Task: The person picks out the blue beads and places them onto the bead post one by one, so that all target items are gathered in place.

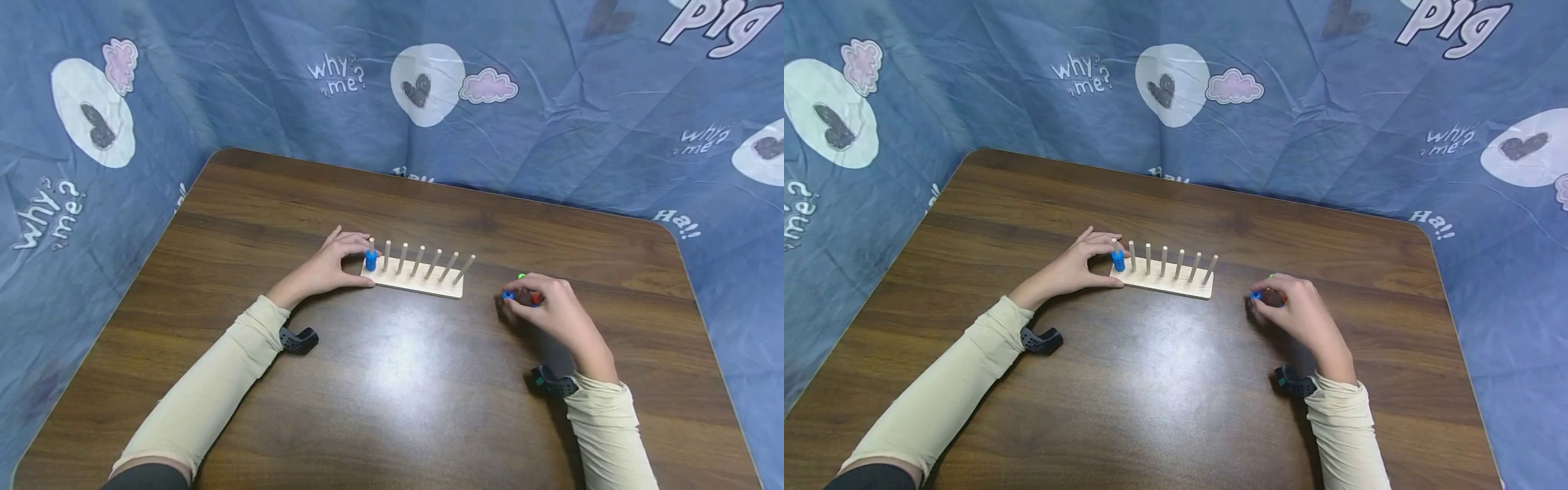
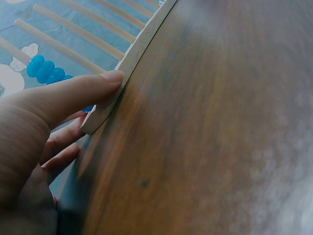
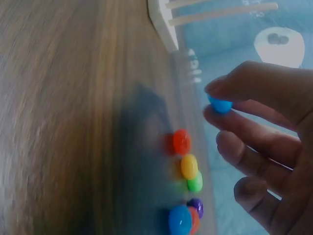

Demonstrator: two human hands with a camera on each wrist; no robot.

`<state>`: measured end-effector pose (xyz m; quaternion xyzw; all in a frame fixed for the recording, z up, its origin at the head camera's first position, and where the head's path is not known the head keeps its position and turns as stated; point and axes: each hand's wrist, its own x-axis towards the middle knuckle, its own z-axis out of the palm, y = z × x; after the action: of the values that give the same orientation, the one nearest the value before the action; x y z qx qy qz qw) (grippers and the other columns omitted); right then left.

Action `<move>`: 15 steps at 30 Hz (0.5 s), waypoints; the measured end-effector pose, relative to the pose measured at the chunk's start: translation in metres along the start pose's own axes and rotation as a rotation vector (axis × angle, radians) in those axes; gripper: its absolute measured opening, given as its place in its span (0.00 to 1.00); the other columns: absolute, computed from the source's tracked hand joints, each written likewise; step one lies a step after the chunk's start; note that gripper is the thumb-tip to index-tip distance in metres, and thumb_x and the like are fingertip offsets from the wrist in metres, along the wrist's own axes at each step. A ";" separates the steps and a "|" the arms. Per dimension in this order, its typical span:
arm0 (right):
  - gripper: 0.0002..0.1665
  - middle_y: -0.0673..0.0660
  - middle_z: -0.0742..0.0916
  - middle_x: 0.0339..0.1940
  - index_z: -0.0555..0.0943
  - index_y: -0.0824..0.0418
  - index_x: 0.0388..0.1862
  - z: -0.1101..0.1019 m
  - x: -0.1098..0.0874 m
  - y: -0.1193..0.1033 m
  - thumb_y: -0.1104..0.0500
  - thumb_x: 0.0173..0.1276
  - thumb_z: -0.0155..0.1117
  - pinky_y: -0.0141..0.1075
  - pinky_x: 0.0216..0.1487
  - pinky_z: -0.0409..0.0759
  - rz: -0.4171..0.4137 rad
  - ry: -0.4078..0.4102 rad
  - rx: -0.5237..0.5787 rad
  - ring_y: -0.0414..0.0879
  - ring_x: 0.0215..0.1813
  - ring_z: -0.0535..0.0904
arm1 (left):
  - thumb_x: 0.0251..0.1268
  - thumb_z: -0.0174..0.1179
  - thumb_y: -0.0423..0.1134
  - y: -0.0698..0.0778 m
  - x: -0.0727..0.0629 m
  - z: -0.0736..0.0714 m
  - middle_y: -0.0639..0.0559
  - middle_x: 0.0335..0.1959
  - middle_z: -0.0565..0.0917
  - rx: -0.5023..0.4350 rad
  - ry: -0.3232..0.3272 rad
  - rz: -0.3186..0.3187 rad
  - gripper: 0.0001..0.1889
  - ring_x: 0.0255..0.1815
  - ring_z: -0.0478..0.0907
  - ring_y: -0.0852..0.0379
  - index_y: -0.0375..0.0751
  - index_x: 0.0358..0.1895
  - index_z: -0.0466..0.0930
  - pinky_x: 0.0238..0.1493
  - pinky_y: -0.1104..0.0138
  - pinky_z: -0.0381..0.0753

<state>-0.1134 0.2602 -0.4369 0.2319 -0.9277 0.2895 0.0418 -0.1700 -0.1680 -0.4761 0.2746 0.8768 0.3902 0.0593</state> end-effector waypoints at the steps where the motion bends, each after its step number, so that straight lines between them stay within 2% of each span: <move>1: 0.11 0.49 0.90 0.34 0.91 0.56 0.41 0.000 0.001 -0.001 0.67 0.61 0.76 0.29 0.32 0.78 -0.009 0.014 0.005 0.45 0.31 0.81 | 0.52 0.81 0.44 0.000 0.000 0.000 0.44 0.64 0.82 0.001 0.000 0.000 0.28 0.78 0.67 0.44 0.43 0.58 0.86 0.86 0.42 0.33; 6: 0.10 0.51 0.91 0.36 0.90 0.58 0.41 0.000 0.010 -0.009 0.67 0.60 0.77 0.29 0.29 0.75 -0.029 0.084 0.039 0.49 0.29 0.79 | 0.52 0.81 0.45 -0.001 0.000 0.000 0.44 0.64 0.83 0.003 0.004 -0.001 0.28 0.78 0.67 0.45 0.43 0.58 0.86 0.86 0.42 0.32; 9: 0.10 0.52 0.91 0.37 0.90 0.58 0.41 -0.003 0.016 -0.015 0.67 0.60 0.77 0.32 0.29 0.77 -0.033 0.101 0.061 0.46 0.29 0.79 | 0.52 0.81 0.45 -0.001 0.000 0.000 0.45 0.64 0.83 -0.002 0.005 0.000 0.28 0.78 0.67 0.45 0.43 0.57 0.86 0.86 0.43 0.32; 15: 0.11 0.50 0.91 0.40 0.90 0.55 0.43 -0.007 0.027 -0.027 0.65 0.62 0.77 0.27 0.26 0.76 0.017 0.098 0.127 0.39 0.25 0.77 | 0.52 0.81 0.44 -0.001 0.000 0.001 0.44 0.64 0.83 -0.003 0.008 0.001 0.28 0.78 0.67 0.45 0.43 0.57 0.86 0.86 0.43 0.32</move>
<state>-0.1259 0.2336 -0.4114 0.2115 -0.9062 0.3594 0.0700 -0.1704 -0.1676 -0.4774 0.2732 0.8765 0.3925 0.0559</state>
